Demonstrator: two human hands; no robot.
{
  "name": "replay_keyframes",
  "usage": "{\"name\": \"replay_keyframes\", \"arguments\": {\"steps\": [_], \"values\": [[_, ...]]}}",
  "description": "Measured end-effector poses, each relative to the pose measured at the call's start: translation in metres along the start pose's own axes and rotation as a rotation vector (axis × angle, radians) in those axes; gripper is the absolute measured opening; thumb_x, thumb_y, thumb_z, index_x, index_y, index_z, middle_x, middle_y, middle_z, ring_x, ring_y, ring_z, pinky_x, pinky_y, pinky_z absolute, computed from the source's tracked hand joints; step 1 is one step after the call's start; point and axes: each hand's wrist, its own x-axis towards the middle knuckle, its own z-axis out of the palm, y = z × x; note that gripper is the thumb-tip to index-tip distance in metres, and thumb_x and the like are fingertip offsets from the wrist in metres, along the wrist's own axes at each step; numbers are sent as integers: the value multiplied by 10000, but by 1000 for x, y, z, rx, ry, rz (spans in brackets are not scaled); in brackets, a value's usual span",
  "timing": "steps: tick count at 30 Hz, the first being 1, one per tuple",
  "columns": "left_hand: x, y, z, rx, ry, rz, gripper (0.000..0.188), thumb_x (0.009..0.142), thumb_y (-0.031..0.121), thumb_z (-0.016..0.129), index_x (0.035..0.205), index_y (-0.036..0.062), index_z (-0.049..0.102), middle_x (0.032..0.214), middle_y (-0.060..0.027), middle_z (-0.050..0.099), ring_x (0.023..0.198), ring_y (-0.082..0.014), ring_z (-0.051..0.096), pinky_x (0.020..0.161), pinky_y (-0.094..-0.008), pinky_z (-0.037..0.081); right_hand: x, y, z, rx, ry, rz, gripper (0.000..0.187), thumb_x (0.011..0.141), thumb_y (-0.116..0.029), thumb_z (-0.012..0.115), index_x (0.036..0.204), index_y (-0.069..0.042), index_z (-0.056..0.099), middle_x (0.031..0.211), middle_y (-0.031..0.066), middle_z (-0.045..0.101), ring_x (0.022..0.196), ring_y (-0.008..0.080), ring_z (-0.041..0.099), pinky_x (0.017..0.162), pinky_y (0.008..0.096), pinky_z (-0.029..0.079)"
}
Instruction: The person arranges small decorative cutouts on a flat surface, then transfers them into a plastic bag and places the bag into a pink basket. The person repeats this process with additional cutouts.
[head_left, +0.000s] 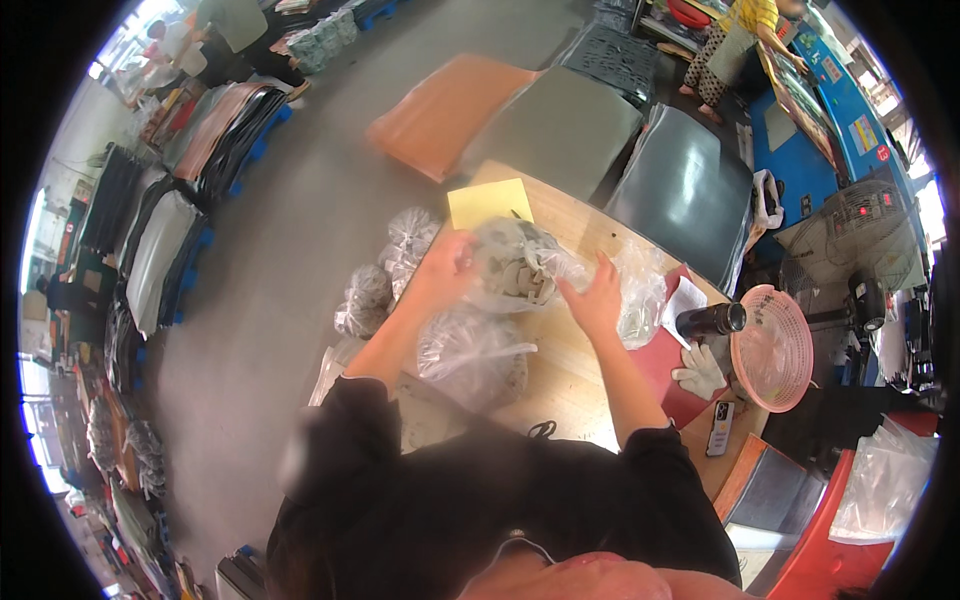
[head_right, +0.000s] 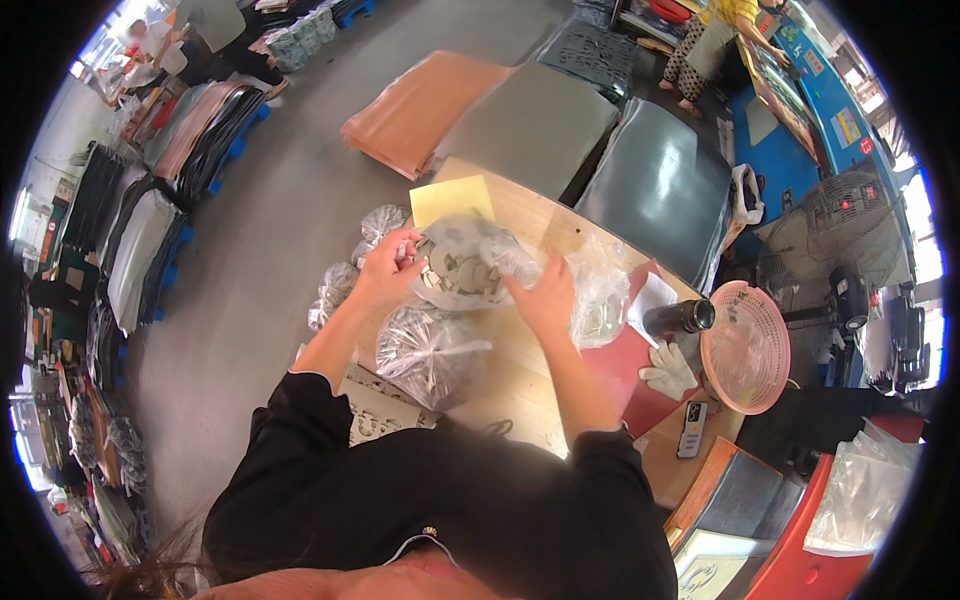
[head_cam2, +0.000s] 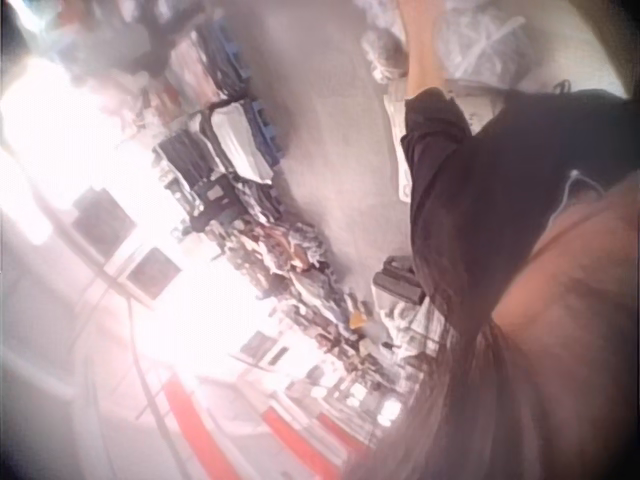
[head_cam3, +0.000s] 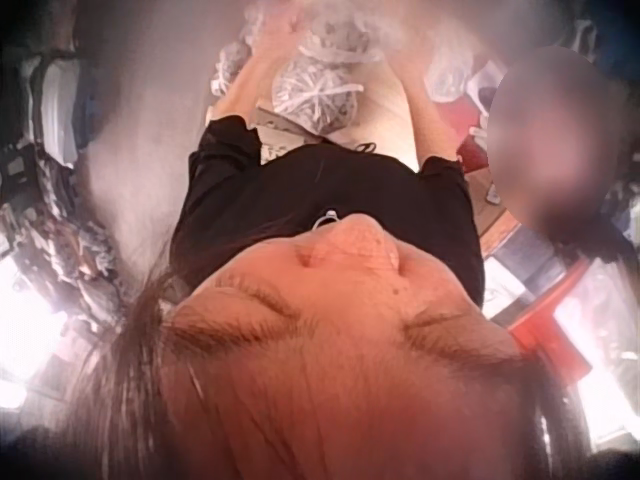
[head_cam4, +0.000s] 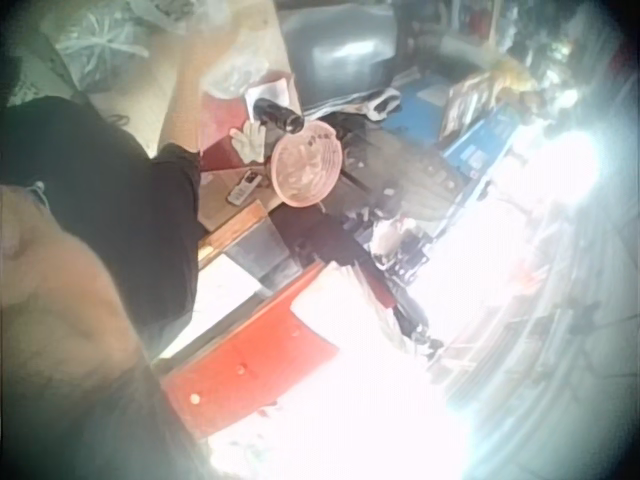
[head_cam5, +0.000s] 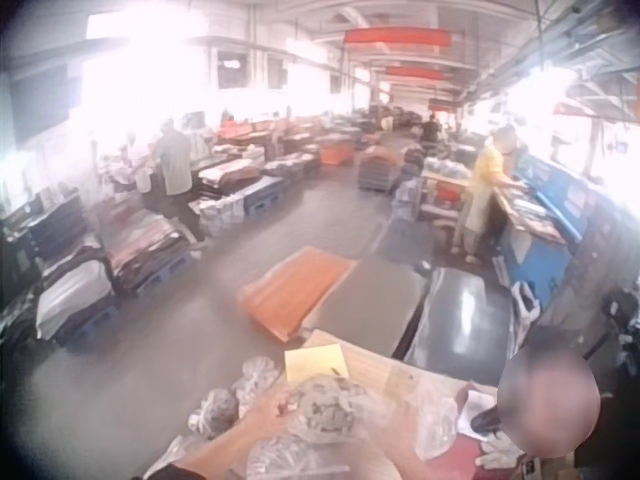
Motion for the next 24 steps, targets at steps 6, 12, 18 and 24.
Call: {"name": "replay_keyframes", "arguments": {"steps": [6,12,18,24], "values": [[-7,5,7,480,67,199,384,770,-16,576,1141,84,577,971,-115,586,743,-257,580,684,-346,513,40,-9,18,-497,-524,8,450,872,-236,568,1301,-127,488,1080,156,630,926,347,644,794,447,503],[3,7,4,759,-4,413,315,768,-5,542,1064,80,607,952,-103,604,887,-335,589,755,-397,513,97,54,-10,250,-318,119,376,895,-159,541,1261,-74,523,988,143,678,882,285,668,740,397,516],[18,3,6,386,209,382,449,707,18,675,1140,77,572,1121,-137,572,1046,-338,553,839,-374,505,90,67,-32,662,-541,119,884,772,-222,726,1467,-7,223,1421,204,406,1252,299,452,1009,382,385],[-18,34,-23,383,-9,-101,985,676,130,799,1486,171,241,1521,-117,257,1394,-338,278,1136,-423,269,44,115,-1,125,-730,-11,1205,631,-335,833,1497,10,69,1539,199,213,1415,370,218,1160,391,191]]}}
